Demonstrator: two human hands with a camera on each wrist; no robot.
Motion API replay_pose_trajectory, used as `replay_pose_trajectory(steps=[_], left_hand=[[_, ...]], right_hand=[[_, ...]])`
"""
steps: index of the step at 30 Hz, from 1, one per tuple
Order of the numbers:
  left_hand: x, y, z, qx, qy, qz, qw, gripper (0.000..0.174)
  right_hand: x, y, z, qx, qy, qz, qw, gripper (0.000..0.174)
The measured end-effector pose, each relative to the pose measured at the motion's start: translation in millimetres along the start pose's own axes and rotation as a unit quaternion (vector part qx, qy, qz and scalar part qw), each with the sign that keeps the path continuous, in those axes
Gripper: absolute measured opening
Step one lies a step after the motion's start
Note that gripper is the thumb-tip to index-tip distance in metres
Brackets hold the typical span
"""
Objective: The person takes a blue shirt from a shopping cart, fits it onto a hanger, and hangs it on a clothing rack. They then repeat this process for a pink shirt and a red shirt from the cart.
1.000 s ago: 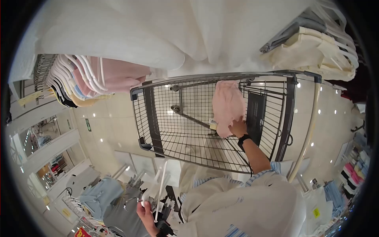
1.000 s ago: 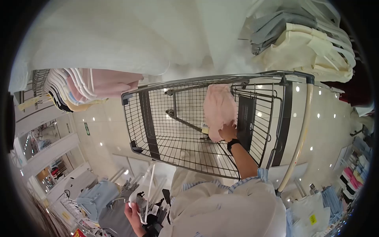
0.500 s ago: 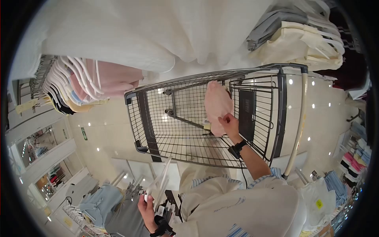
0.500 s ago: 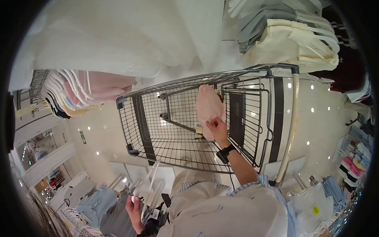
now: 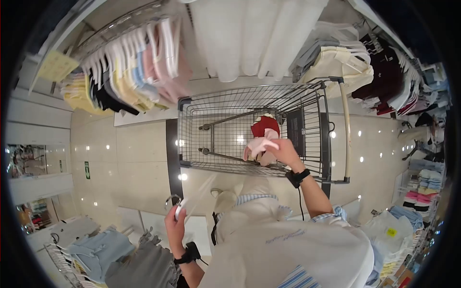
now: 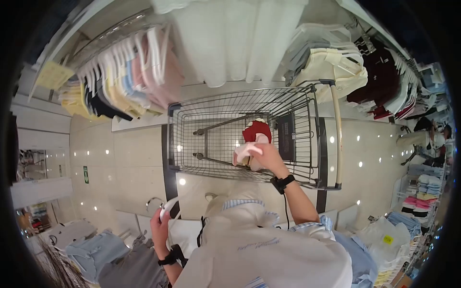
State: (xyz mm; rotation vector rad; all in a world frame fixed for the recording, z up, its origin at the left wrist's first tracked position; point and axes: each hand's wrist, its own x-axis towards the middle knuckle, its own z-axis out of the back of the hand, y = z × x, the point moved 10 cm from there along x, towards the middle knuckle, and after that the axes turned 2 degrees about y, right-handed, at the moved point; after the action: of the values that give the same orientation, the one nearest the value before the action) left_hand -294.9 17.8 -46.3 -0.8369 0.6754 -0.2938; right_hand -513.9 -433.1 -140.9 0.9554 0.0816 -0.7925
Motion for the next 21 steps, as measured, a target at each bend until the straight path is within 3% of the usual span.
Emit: replay_pose_trajectory(steps=[2, 4, 6, 8, 10, 11, 14, 16, 19, 20, 21], left_hand=[[-5, 16, 25, -0.050, -0.013, -0.042, 0.998, 0.024], [-17, 29, 51, -0.050, -0.030, -0.048, 0.997, 0.025], [-30, 43, 77, -0.046, -0.051, -0.056, 0.996, 0.027], [-46, 52, 99, -0.063, -0.080, -0.118, 0.988, 0.027], [-66, 67, 122, -0.075, -0.126, -0.133, 0.980, 0.026], [-77, 68, 133, -0.096, -0.137, -0.137, 0.976, 0.026], [-102, 90, 157, -0.127, -0.180, -0.139, 0.965, 0.025], [-120, 109, 174, -0.206, -0.260, -0.162, 0.929, 0.023], [-143, 119, 200, -0.249, -0.329, -0.161, 0.897, 0.020], [-152, 124, 211, -0.277, -0.357, -0.160, 0.878, 0.020], [-155, 139, 216, -0.265, -0.363, -0.157, 0.879, 0.019]], right_hand=[[-25, 61, 17, 0.109, -0.075, 0.085, 0.988, 0.025], [-52, 122, 22, 0.188, -0.091, 0.142, 0.968, 0.021], [-85, 188, 20, 0.208, -0.050, 0.186, 0.959, 0.021], [-125, 256, 15, 0.202, -0.059, 0.270, 0.940, 0.026], [-151, 309, -2, 0.234, -0.003, 0.353, 0.906, 0.038], [-170, 340, -10, 0.240, -0.023, 0.377, 0.894, 0.047], [-221, 418, -47, 0.312, 0.038, 0.409, 0.857, 0.044], [-246, 448, -76, 0.347, 0.093, 0.424, 0.831, 0.044], [-269, 491, -112, 0.442, 0.218, 0.535, 0.687, 0.042], [-269, 501, -122, 0.444, 0.230, 0.534, 0.682, 0.042], [-258, 508, -138, 0.382, 0.213, 0.482, 0.759, 0.039]])
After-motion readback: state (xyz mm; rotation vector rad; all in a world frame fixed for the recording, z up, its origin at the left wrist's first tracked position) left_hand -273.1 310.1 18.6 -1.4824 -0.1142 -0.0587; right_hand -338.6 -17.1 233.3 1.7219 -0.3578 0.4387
